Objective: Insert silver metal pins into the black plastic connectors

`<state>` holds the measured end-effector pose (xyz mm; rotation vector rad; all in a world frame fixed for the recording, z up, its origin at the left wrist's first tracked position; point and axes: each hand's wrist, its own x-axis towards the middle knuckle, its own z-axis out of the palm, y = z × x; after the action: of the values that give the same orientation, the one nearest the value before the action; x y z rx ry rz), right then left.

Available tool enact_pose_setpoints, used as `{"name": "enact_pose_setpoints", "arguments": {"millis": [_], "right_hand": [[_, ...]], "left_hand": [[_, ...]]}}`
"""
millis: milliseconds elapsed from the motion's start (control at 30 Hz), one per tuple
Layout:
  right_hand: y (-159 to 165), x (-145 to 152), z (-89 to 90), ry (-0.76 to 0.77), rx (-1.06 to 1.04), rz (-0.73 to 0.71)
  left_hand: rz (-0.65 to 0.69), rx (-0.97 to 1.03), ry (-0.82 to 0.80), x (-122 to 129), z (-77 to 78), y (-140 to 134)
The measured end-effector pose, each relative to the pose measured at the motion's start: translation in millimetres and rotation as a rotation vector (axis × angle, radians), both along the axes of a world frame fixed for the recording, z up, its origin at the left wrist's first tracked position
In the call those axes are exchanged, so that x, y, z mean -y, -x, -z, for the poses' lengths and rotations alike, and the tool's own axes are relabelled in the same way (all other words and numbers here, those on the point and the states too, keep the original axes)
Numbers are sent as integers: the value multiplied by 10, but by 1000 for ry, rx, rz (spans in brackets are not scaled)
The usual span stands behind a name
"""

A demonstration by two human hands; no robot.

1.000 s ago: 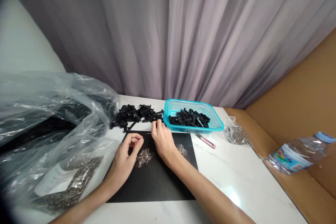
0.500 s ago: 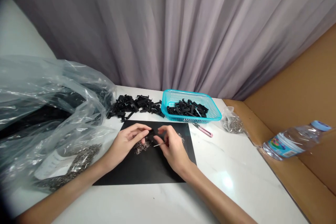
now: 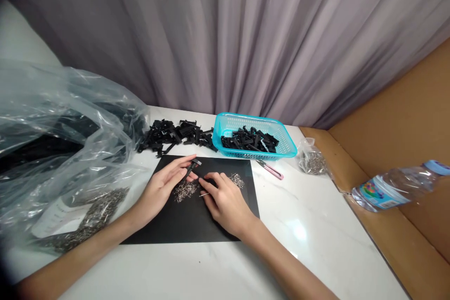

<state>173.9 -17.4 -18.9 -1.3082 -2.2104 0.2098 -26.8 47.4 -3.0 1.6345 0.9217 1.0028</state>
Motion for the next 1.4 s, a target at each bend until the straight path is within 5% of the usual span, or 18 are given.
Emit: {"name": "enact_pose_setpoints", "arguments": {"millis": [167, 433, 567, 933, 1200, 1400], "right_hand": [[3, -10, 47, 15, -154, 48], [27, 3, -8, -25, 98, 32], [32, -2, 6, -38, 16, 32], [-36, -41, -4, 40, -395, 30], [-203, 18, -236, 166, -510, 84], [-328, 209, -117, 242, -588, 117]], "left_hand": [[17, 42, 73, 22, 8, -13], [-18, 72, 59, 12, -3, 3], [54, 69, 26, 31, -6, -8], [-74, -219, -337, 65, 17, 13], [-48, -376, -603, 124, -42, 0], [20, -448, -648, 188, -34, 10]]}}
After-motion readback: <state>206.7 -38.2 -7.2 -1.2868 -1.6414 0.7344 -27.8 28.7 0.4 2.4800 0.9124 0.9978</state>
